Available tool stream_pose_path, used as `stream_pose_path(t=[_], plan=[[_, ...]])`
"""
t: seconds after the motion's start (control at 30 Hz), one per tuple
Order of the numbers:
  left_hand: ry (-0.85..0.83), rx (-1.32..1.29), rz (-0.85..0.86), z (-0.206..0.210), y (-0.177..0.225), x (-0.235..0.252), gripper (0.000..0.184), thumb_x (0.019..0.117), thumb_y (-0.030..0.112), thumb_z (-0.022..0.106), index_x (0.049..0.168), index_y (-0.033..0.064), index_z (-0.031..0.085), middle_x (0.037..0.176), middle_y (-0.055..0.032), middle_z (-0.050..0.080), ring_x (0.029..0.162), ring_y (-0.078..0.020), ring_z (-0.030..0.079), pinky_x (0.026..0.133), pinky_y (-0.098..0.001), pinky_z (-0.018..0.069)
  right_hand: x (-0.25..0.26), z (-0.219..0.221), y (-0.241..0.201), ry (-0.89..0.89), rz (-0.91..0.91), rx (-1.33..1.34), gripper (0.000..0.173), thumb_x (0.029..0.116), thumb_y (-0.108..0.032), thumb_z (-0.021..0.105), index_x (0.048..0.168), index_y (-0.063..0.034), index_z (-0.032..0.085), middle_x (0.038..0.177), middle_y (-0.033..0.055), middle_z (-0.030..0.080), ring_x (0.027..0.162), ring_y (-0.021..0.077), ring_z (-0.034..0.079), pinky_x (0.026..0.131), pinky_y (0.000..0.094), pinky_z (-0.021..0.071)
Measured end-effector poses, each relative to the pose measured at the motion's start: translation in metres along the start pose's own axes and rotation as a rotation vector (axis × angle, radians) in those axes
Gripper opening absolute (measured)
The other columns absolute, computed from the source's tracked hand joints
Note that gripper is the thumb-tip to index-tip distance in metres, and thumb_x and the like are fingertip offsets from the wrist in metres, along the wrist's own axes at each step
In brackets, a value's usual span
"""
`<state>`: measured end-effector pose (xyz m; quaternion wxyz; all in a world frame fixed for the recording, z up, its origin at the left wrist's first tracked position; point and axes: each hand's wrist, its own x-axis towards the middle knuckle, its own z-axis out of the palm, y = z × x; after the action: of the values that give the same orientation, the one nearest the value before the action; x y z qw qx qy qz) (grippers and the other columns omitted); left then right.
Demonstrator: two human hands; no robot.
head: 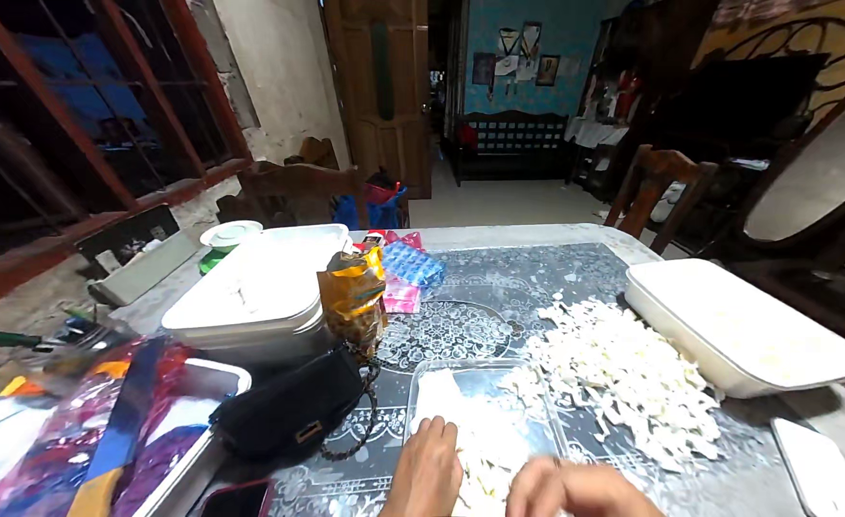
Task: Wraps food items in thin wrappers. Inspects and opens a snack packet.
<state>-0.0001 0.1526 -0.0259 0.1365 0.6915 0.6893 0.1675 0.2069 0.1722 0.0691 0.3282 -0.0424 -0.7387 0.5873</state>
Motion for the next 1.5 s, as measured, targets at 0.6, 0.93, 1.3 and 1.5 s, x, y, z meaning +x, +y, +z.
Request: stream_pose_path(t=[0.6, 0.93, 1.3, 1.5], plan=[[0.280, -0.084, 0.097, 0.018, -0.016, -0.011, 0.020, 0.0979, 0.007, 0.060, 0.097, -0.0056, 0.075, 0.099, -0.0205, 0.074, 0.095, -0.0389, 0.073, 0.076, -0.0495, 0.0604, 0.030, -0.067, 0.096, -0.146, 0.820, -0.922, 0.024, 0.1008, -0.018, 0.064, 0.111, 0.0027, 0.071, 0.107, 0.0229, 0.070, 0.103, 0.0388, 0.068, 0.092, 0.0569, 0.0507], [0.008, -0.462, -0.117, -0.012, -0.025, -0.006, 0.020, 0.0989, 0.013, 0.064, 0.104, -0.0040, 0.072, 0.092, -0.0180, 0.074, 0.086, -0.0321, 0.073, 0.083, -0.0525, 0.0579, 0.031, -0.056, 0.095, -0.313, 0.865, -0.795, 0.025, 0.0967, -0.018, 0.070, 0.111, 0.0034, 0.069, 0.110, 0.0232, 0.067, 0.105, 0.0385, 0.065, 0.092, 0.0574, 0.0498], [0.147, -0.938, -0.145, 0.008, -0.009, -0.008, 0.018, 0.1039, 0.009, 0.048, 0.115, -0.0046, 0.052, 0.069, -0.0009, 0.059, 0.060, -0.0061, 0.056, 0.063, -0.0273, 0.0504, 0.021, -0.028, 0.114, 0.223, 0.488, -0.246, 0.013, 0.0931, -0.006, 0.069, 0.102, 0.0020, 0.073, 0.096, 0.0055, 0.070, 0.083, 0.0043, 0.066, 0.080, 0.0213, 0.0561], [0.176, -1.042, -0.217, 0.009, 0.002, -0.010, 0.038, 0.0889, 0.000, 0.072, 0.120, -0.0049, 0.051, 0.083, -0.0079, 0.074, 0.073, -0.0110, 0.072, 0.073, -0.0297, 0.0591, 0.019, -0.022, 0.121, 0.212, 0.361, -0.387, 0.012, 0.0918, -0.007, 0.069, 0.099, 0.0010, 0.076, 0.112, 0.0149, 0.069, 0.100, 0.0129, 0.067, 0.086, 0.0254, 0.0567]])
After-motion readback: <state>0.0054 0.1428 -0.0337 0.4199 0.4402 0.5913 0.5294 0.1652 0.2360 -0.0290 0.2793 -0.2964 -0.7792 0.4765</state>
